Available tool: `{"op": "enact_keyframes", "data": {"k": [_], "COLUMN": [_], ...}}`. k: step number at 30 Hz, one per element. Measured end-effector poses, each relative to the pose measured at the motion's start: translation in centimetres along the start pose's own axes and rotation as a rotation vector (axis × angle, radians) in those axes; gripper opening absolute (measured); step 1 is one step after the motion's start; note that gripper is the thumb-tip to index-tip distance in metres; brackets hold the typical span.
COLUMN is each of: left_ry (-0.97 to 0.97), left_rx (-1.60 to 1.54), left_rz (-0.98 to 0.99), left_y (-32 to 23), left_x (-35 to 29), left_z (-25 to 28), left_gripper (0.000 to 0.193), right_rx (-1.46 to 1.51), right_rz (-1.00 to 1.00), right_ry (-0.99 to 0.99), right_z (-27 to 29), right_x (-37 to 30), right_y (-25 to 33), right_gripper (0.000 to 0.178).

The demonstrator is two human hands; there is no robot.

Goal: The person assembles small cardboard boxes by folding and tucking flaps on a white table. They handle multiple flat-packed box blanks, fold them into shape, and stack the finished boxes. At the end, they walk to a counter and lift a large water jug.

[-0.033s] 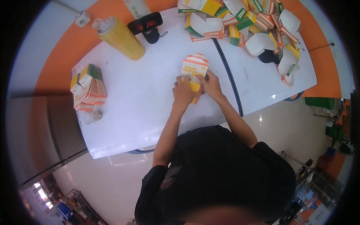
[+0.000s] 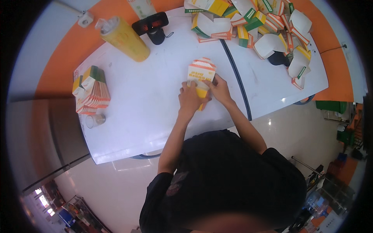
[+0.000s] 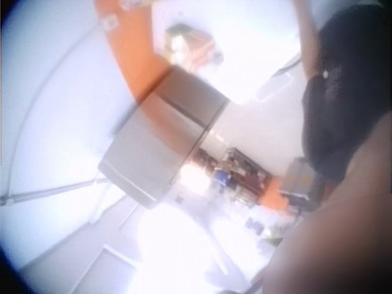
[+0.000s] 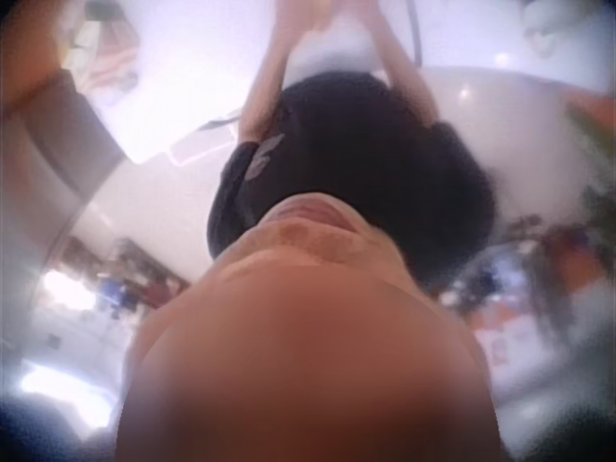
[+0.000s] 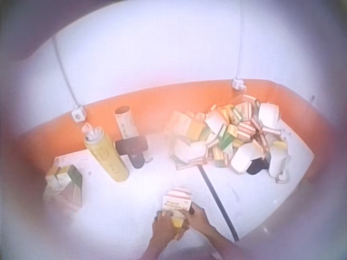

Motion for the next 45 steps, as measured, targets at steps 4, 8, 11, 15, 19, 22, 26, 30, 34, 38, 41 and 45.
{"op": "enact_keyframes", "data": {"k": [4,8,11,15,19,22,26,30,34,38,41,45], "left_ry": [-0.048,-0.05,0.042,0.057,0.047,-0.042,-0.184,-0.407,-0.589,-0.546,-0.494,-0.357], "left_rx": [0.076,0.128,0.108,0.113,0.257,0.327,0.357,0.222,-0.352,-1.01,-1.113,-1.794], "left_rz": [-0.003,-0.015,0.039,0.023,-0.143,-0.233,-0.363,-0.44,-0.41,-0.324,-0.333,-0.139], "left_y": [-0.6,-0.4,0.4,0.9,2.7,5.0,4.6,1.4,0.8,-0.1,-2.2,-2.6], "left_x": [-2.7,-2.3,-2.1,-2.0,-0.5,-0.2,-1.8,-4.9,-6.4,-5.0,-3.9,-3.0], "left_z": [-0.9,-1.5,-2.6,-2.1,1.7,5.7,8.3,8.8,9.4,7.9,7.9,7.0], "left_gripper": [0.082,0.084,0.085,0.085,0.089,0.09,0.084,0.089,0.077,0.076,0.075,0.076], "right_rx": [-0.531,-0.63,-0.527,-0.696,-1.193,-1.383,-1.106,-0.852,-0.859,-1.061,-1.06,-1.106], "right_rz": [0.208,0.297,0.491,0.754,0.727,0.528,0.601,0.644,0.746,0.831,0.912,0.997], "right_ry": [-0.538,-0.63,-0.649,-0.836,-0.922,-0.695,-0.567,-0.549,-0.441,-0.411,-0.448,-0.211], "right_z": [2.4,2.5,3.7,6.4,8.6,9.6,8.9,8.6,7.2,5.2,4.5,2.4], "right_x": [-3.0,-2.3,-0.2,3.8,8.2,10.7,8.1,1.9,-6.9,-11.9,-15.6,-21.9], "right_y": [0.8,1.2,5.1,13.1,17.7,17.7,19.9,23.3,24.2,23.7,24.4,24.3], "right_gripper": [0.084,0.086,0.08,0.063,0.05,0.035,0.021,0.024,0.022,0.026,0.03,0.035]}}
Point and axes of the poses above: each hand's wrist, its own x-axis towards the middle knuckle, its own z-axis out of the back of the hand, y = z × x, the point moved 10 cm from there along x, towards the middle knuckle, and after that the axes turned 14 degrees about -z, right-handed, at the moved point
